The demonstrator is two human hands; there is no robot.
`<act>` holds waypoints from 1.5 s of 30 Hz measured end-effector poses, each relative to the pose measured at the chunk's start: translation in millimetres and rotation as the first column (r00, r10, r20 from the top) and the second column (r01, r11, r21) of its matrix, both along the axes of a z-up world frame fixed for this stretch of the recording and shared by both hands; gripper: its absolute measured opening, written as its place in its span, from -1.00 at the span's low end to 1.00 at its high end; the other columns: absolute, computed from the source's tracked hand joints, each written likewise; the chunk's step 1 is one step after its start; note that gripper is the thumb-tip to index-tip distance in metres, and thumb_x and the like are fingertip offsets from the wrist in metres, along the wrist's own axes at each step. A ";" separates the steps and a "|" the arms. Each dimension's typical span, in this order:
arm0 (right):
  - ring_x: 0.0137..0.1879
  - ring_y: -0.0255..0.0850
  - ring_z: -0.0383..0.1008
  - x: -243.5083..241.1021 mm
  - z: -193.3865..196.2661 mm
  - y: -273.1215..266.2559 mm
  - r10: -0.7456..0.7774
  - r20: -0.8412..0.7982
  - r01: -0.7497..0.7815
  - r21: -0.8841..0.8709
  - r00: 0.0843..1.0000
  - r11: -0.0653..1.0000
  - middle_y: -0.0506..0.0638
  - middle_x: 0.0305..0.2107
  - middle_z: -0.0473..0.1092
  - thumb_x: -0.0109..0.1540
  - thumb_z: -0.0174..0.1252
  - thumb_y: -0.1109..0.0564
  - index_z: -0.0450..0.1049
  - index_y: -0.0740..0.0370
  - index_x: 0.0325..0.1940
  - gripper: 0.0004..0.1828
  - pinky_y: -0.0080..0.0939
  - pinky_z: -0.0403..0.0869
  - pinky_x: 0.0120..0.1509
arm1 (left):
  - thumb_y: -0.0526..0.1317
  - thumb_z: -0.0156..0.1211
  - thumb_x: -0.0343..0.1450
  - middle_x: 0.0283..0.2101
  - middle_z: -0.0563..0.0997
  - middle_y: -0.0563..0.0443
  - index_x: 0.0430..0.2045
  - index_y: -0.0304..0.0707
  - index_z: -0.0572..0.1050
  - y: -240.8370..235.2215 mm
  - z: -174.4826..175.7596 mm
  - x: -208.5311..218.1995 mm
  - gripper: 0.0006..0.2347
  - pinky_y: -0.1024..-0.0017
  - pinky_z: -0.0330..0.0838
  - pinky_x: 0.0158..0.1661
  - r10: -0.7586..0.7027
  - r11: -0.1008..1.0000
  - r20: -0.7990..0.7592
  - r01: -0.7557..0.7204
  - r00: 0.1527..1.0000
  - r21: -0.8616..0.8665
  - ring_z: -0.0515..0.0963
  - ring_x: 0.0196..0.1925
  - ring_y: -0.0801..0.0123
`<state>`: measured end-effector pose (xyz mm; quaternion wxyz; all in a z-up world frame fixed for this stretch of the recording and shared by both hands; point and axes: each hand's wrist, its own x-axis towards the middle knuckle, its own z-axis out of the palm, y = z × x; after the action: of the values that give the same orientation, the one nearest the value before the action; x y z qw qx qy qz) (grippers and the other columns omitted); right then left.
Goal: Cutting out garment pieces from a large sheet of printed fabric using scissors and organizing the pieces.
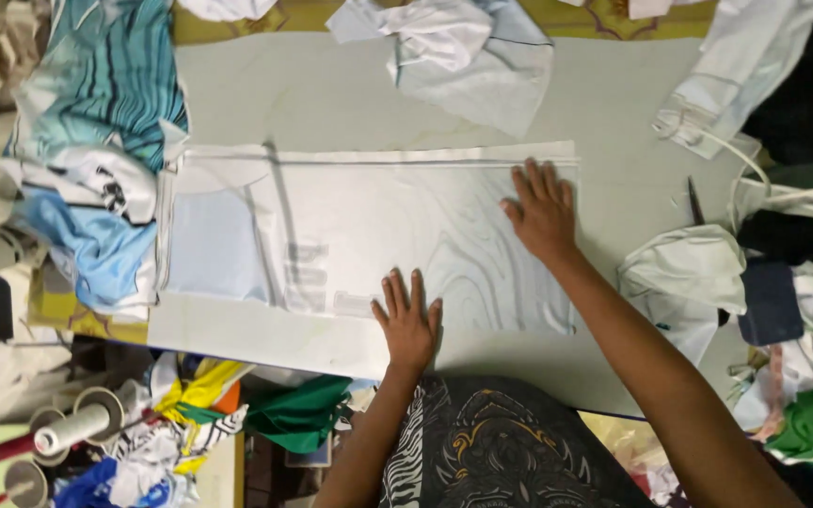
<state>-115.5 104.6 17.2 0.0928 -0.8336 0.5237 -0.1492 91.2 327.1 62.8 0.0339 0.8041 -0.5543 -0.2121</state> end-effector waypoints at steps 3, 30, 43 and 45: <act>0.53 0.27 0.10 -22.9 -5.4 -4.8 0.018 -0.032 -0.018 -0.010 0.999 1.000 0.18 0.46 0.16 0.40 -0.01 -0.22 0.26 0.09 0.53 -0.33 0.48 0.12 0.42 | 0.20 -0.31 0.57 0.55 -0.11 -0.40 0.52 0.00 -0.04 -1.5 -4.2 -15.4 -0.40 -0.40 -0.23 0.35 -0.018 0.999 0.018 0.018 1.000 -0.031 -0.16 0.59 -0.20; 0.47 0.47 0.18 -56.6 -4.3 57.2 0.212 -0.112 -0.235 -0.266 0.971 0.935 0.54 0.39 0.29 0.61 -0.22 -0.25 0.48 0.58 0.45 -0.20 0.50 0.20 0.23 | 0.15 -0.30 0.60 0.59 -0.10 -0.08 0.51 -0.06 0.02 106.5 -43.6 244.8 -0.44 -0.38 -0.27 0.39 0.586 0.793 0.003 -0.573 0.810 -0.209 -0.16 0.62 -0.03; 0.33 0.34 0.38 -3.5 -5.7 45.8 0.140 -0.370 -0.258 -0.295 0.919 0.920 0.48 0.28 0.37 0.66 -0.24 -0.11 0.46 0.66 0.38 -0.31 0.37 0.42 0.05 | 0.00 0.12 0.43 -0.30 0.64 0.08 -0.42 -0.09 0.52 81.4 -68.0 421.3 -0.79 0.04 0.23 -0.14 0.917 0.232 -0.191 -0.858 0.350 -0.459 0.48 -0.12 0.03; 0.39 0.33 0.31 4.6 1.2 46.9 0.116 -0.408 -0.235 -0.255 0.906 0.938 0.46 0.35 0.30 0.65 -0.17 -0.06 0.42 0.67 0.44 -0.35 0.41 0.38 0.10 | -0.12 0.17 0.42 -0.29 0.65 0.08 -0.43 -0.10 0.53 81.9 -75.6 425.5 -0.88 0.03 0.23 -0.19 0.910 0.244 -0.185 -0.841 0.370 -0.483 0.48 -0.13 0.02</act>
<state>-111.0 151.5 18.3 -0.1259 -0.8949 0.4252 -0.0501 516.7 409.1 -12.8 0.3169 0.9461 -0.0449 0.0504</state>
